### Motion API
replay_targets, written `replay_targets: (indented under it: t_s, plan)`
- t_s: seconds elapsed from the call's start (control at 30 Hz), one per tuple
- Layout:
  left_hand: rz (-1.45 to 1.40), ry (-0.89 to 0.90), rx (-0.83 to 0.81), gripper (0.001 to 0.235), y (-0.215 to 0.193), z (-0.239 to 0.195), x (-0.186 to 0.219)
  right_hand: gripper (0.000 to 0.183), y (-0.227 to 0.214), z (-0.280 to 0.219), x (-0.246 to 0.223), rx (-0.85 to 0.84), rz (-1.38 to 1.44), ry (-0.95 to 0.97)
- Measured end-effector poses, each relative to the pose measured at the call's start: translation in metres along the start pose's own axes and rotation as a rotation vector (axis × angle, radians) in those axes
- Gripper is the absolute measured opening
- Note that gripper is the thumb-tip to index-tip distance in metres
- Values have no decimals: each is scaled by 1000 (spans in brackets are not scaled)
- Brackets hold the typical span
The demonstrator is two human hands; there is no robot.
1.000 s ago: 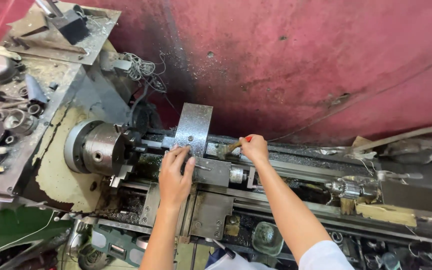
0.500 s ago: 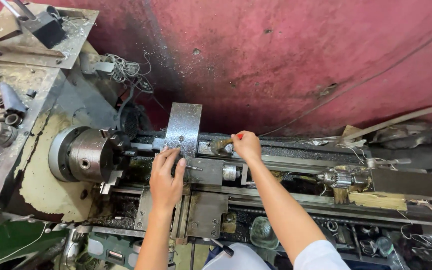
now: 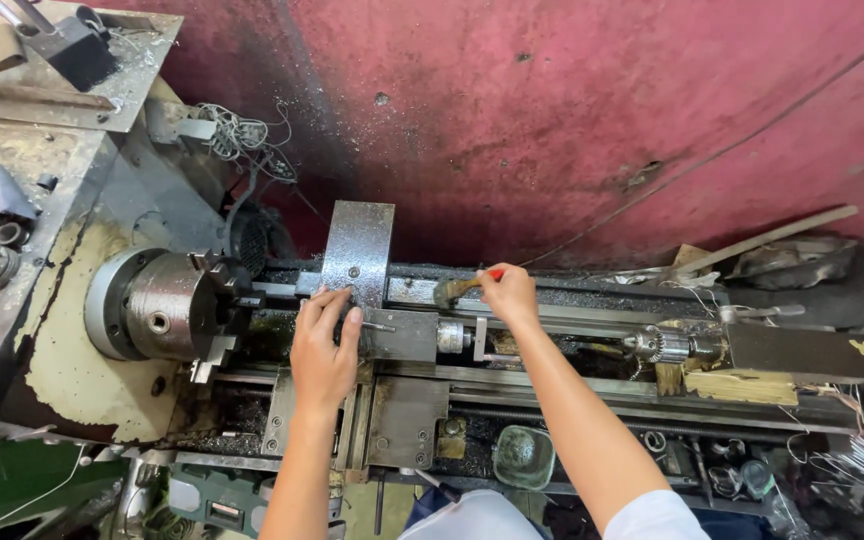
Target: Cleaning metal shavings from a lathe using a brush.
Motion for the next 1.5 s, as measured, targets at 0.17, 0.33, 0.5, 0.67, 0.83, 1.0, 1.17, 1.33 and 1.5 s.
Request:
replay_targets:
  t_s: [0.17,0.33,0.5,0.67,0.83,1.0,1.17,1.33,1.5]
  plan:
    - [0,-7,-2,45,-1,0,2,29,-35,27,42,87,-32,-10]
    - [17,6,15,42,0,-2,1,28,-33,34,77,166,-8,-9]
    - [15,-8,13,44,1,-2,0,28,-12,20,79,137,5,49]
    - [17,-13,15,43,0,-1,2,29,-60,23,47,94,-236,32]
    - [26,-12,25,44,2,3,3,26,-57,42,48,123,-221,-11]
    - [49,5,33,43,6,-3,-5,28,-21,30,63,9,-179,21]
    - [39,2,28,42,3,-4,-2,31,-70,14,20,-1,-367,42]
    - [36,32,39,41,4,-2,-1,32,-147,35,17,1,-680,67]
    - [36,28,51,40,6,-3,-6,49,-218,56,52,70,-813,204]
Point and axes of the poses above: each hand's wrist, its own z-axis towards the middle knuckle, its own y-axis out of the palm, x = y × z, the point moved 5 cm from there along z, towards the middle knuckle, and after that the axes turned 8 degrees about z, right-handed, at the moved point
